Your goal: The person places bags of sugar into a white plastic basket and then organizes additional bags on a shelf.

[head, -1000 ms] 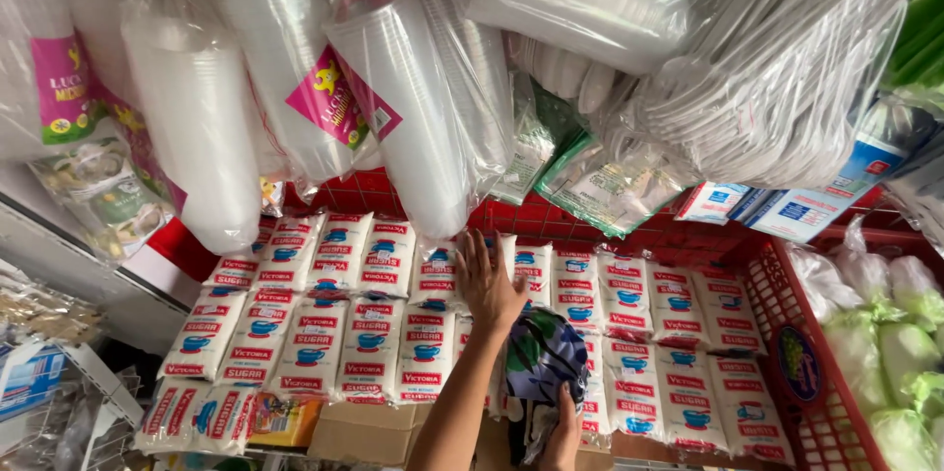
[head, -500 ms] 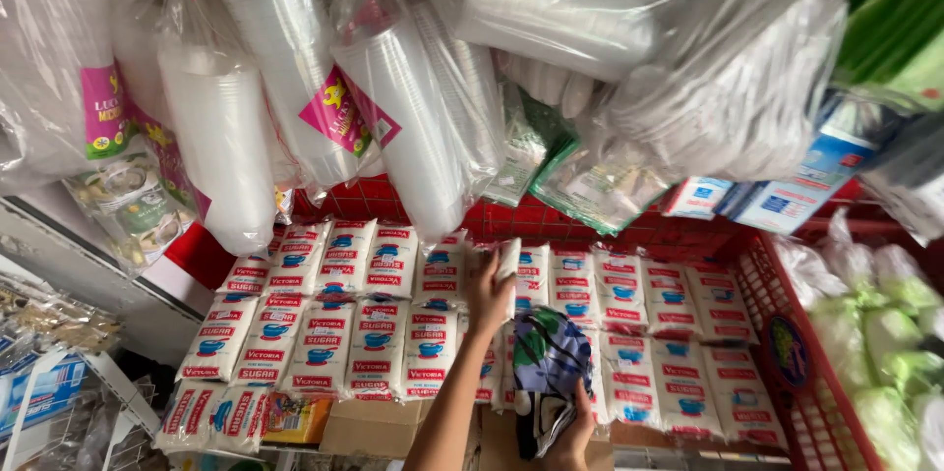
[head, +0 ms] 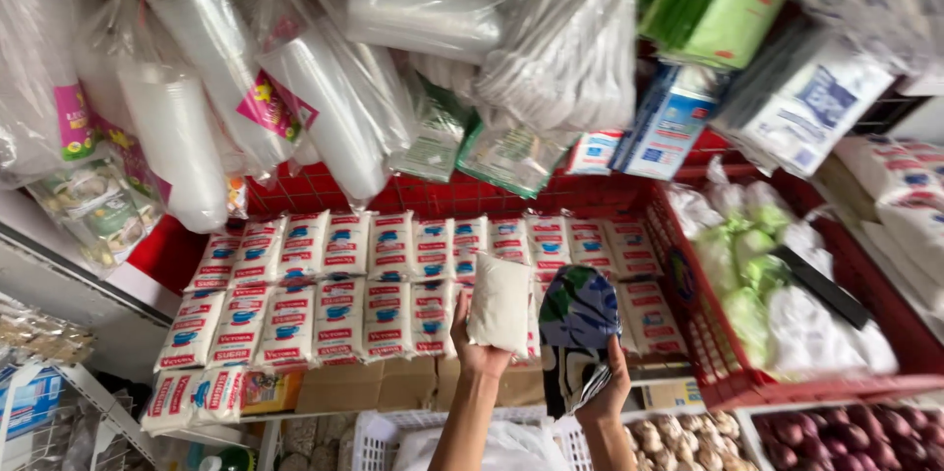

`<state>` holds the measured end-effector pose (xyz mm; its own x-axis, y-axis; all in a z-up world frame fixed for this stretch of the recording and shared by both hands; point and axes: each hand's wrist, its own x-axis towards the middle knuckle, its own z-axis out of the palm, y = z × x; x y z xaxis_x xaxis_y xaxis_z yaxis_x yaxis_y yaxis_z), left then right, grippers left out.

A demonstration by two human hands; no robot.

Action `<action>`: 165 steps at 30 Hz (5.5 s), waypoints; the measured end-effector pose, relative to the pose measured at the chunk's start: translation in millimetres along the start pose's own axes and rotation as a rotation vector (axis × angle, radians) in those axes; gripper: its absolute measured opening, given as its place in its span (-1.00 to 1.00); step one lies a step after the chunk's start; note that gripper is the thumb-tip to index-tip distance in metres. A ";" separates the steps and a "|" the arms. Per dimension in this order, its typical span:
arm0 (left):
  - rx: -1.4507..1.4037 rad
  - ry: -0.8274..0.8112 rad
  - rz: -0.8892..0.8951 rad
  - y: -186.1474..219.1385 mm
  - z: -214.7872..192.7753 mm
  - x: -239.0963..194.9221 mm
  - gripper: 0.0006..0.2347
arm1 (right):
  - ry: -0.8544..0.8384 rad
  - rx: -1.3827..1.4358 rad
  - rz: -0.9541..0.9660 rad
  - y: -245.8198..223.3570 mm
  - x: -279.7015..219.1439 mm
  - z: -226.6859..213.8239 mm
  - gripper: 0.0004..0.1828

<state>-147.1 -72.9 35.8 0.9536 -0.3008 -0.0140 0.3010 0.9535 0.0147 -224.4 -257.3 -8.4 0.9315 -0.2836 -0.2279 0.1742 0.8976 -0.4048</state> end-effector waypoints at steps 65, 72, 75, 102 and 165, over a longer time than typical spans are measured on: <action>0.019 0.155 -0.438 -220.1 4.0 -195.2 -0.46 | 0.291 -0.365 -0.387 -105.6 -240.5 -243.8 -0.54; 0.263 0.055 -0.596 -252.1 -10.6 -216.5 -0.34 | 0.350 0.245 -0.044 -120.4 -224.3 -126.8 -0.53; 0.565 -0.017 -0.599 -258.7 23.3 -223.6 -0.24 | 0.200 0.285 -0.187 -80.5 -200.8 -219.5 -0.51; 1.535 -0.619 -0.202 -173.6 64.4 -196.2 -0.43 | 0.416 -0.146 -0.052 -64.1 -239.9 -60.5 -0.29; 0.183 0.078 -0.721 -110.3 -72.1 -188.2 -0.46 | -0.074 -1.513 -0.469 -105.1 -194.8 61.8 -0.53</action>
<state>-360.4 -120.2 -35.3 0.5177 -0.8416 -0.1537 0.8545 0.4999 0.1410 -404.4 -275.5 133.3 0.9095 -0.3703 0.1892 0.0151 -0.4253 -0.9049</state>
